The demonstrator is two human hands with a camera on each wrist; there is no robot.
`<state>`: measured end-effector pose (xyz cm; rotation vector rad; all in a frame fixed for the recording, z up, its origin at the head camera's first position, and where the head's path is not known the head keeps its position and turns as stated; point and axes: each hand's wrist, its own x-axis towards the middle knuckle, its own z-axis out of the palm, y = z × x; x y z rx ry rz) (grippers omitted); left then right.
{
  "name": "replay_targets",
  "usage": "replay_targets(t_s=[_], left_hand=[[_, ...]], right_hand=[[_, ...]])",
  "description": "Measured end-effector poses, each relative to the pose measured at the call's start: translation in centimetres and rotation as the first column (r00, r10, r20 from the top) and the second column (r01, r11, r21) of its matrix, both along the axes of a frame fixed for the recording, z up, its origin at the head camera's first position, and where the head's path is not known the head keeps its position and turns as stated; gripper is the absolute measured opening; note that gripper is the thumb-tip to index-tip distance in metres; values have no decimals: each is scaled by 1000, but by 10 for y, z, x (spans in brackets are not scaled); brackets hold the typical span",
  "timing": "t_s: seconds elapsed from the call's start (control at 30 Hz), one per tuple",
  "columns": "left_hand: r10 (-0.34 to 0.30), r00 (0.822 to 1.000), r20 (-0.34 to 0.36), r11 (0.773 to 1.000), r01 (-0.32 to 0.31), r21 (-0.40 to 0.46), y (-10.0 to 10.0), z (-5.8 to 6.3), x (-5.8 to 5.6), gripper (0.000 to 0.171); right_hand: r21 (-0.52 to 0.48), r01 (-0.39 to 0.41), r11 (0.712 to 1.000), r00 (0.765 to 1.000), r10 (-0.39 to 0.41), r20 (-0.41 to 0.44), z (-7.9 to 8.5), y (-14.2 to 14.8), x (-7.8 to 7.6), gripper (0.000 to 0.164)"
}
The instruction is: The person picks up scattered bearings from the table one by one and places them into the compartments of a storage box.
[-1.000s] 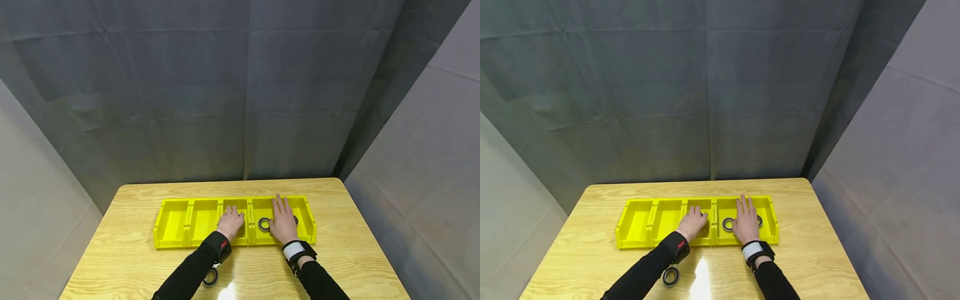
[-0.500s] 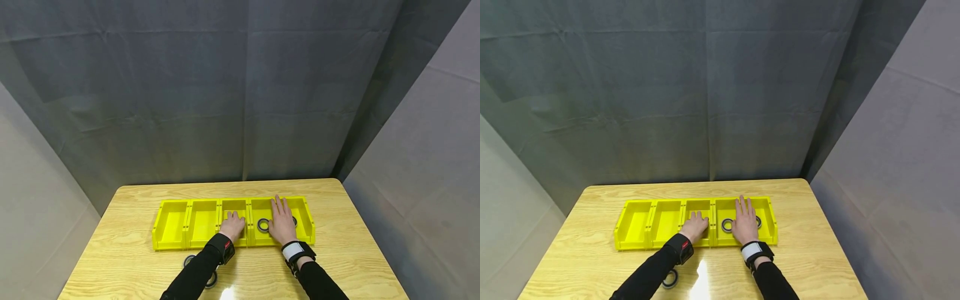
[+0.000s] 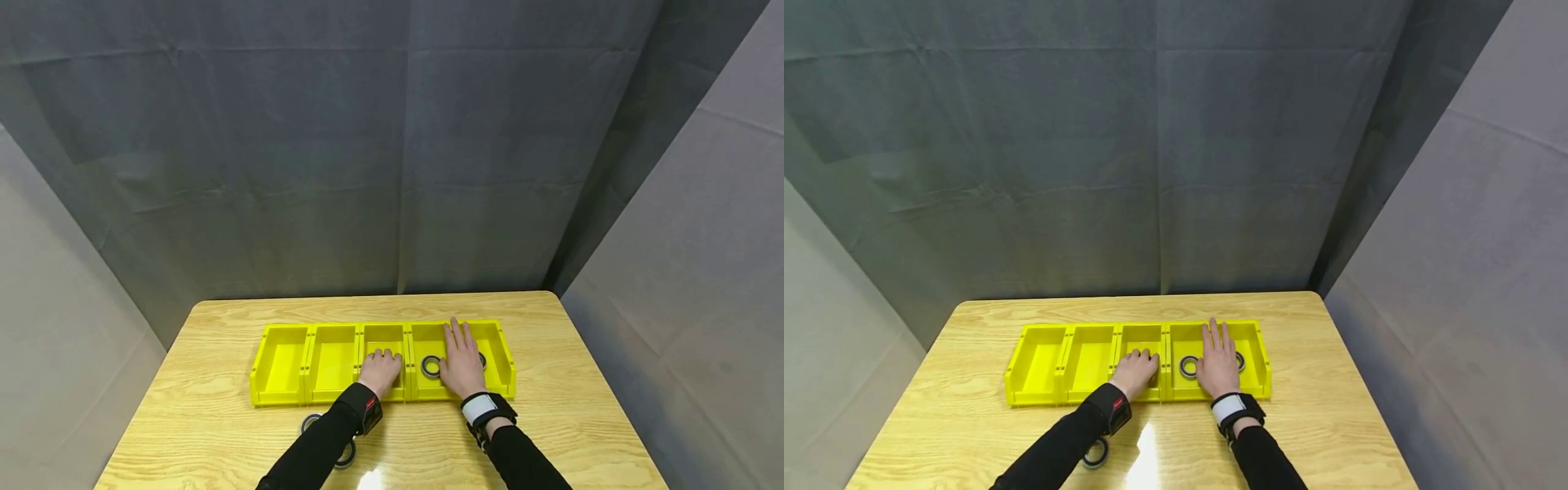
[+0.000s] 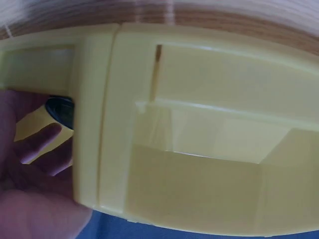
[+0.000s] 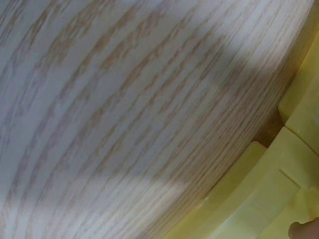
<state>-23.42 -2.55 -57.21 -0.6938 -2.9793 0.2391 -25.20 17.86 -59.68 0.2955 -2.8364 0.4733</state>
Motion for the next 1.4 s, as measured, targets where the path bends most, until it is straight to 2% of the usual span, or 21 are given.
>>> replay_targets(t_s=[0.1, 0.17, 0.27, 0.43, 0.7, 0.83, 1.07, 1.4], left_hand=[[-53, 994, -91, 998, 52, -21, -3, -1, 1, 25], [-84, 989, -125, 996, 83, -17, -6, 2, 2, 26], [-107, 987, -121, 994, 109, 5, -11, 8, 3, 25], [-109, 987, -117, 987, 122, 109, -22, 18, 8, 27], [-94, 995, -26, 957, 97, 275, -38, 31, 18, 36], [-85, 996, -26, 942, 89, 323, -45, 37, 22, 35], [-52, 994, -94, 918, 85, 388, -60, 45, 30, 36], [-1, 997, -71, 861, 37, 507, -79, 57, 48, 30]], right_hand=[[4, 1, 1000, 1000, -2, 20, 0, 1, -1, 75], [14, 5, 1000, 1000, -5, 30, 0, 1, -2, 75], [21, 5, 1000, 999, -6, 35, 0, 2, -3, 75], [23, 3, 1000, 1000, -3, 21, -1, 4, -4, 76], [40, 5, 999, 1000, -6, 17, -1, 5, -4, 75], [51, 7, 999, 999, -9, 32, 1, 4, -3, 76], [26, 7, 1000, 1000, -8, 24, 2, 4, -3, 74], [-8, 10, 1000, 1000, -10, 23, 3, 4, -3, 69]])
